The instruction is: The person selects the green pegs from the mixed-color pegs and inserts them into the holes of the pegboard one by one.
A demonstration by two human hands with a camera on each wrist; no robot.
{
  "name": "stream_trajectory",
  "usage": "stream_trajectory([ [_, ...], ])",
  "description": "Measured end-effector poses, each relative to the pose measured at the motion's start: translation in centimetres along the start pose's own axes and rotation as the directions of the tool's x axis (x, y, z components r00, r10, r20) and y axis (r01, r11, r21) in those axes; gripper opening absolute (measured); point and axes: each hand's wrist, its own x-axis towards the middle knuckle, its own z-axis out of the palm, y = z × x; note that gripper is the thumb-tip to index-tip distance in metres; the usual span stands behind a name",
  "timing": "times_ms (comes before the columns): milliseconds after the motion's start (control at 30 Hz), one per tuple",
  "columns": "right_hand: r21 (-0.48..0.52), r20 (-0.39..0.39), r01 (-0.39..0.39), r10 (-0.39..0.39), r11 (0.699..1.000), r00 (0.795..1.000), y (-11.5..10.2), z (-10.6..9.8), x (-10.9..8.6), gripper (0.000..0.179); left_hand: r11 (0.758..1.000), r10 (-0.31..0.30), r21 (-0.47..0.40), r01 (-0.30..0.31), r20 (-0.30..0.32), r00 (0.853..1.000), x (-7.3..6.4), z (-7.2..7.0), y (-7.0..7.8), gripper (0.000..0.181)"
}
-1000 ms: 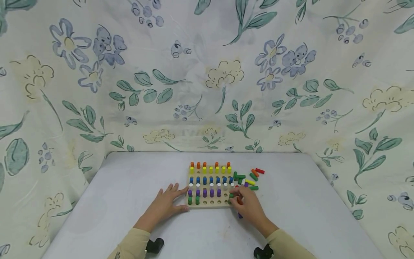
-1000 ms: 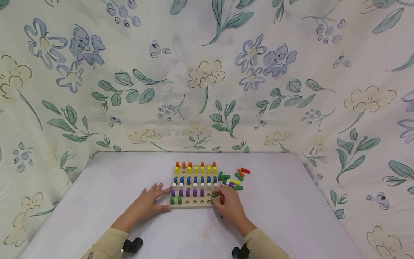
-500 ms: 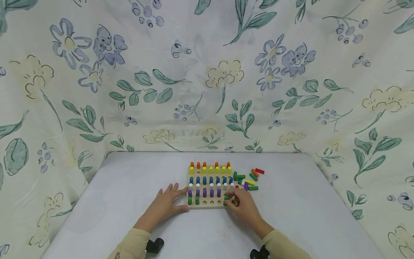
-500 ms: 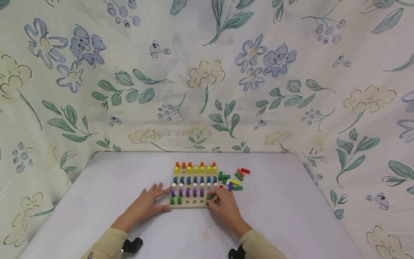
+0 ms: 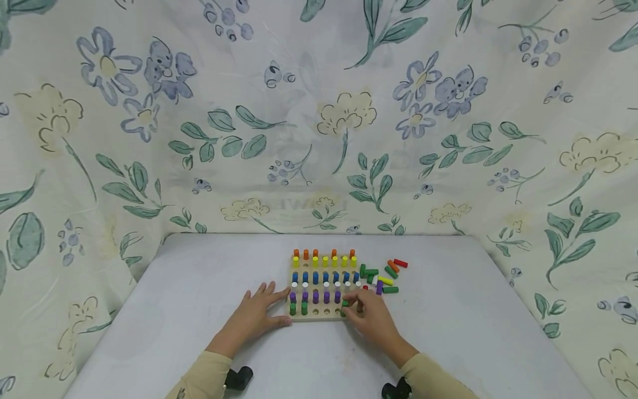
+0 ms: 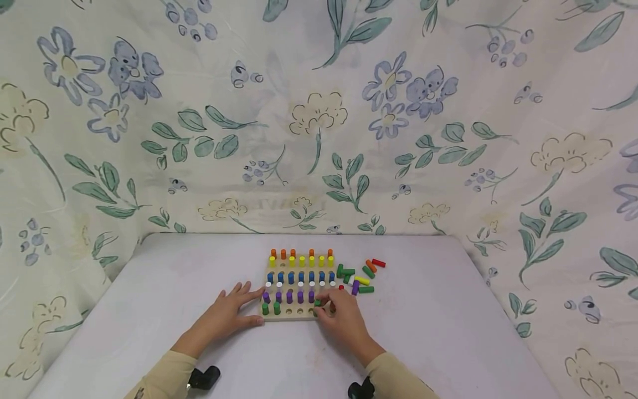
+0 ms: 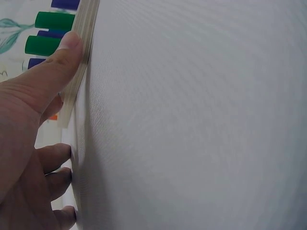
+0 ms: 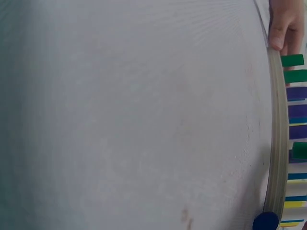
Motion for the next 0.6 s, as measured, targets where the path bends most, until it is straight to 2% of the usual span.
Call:
stream_trajectory([
  [233,0.017,-0.013,0.053,-0.053,0.998,0.999,-0.09,0.34,0.15,0.018,1.000,0.010,0.000,-0.010,-0.009,1.000,-0.08,-0.04,0.03,0.085],
  [600,0.033,0.010,0.060,-0.060,0.998,0.998,-0.84,0.67,0.28,0.017,1.000,0.001,0.002,-0.001,0.000,1.000,0.06,-0.08,0.05,0.085],
])
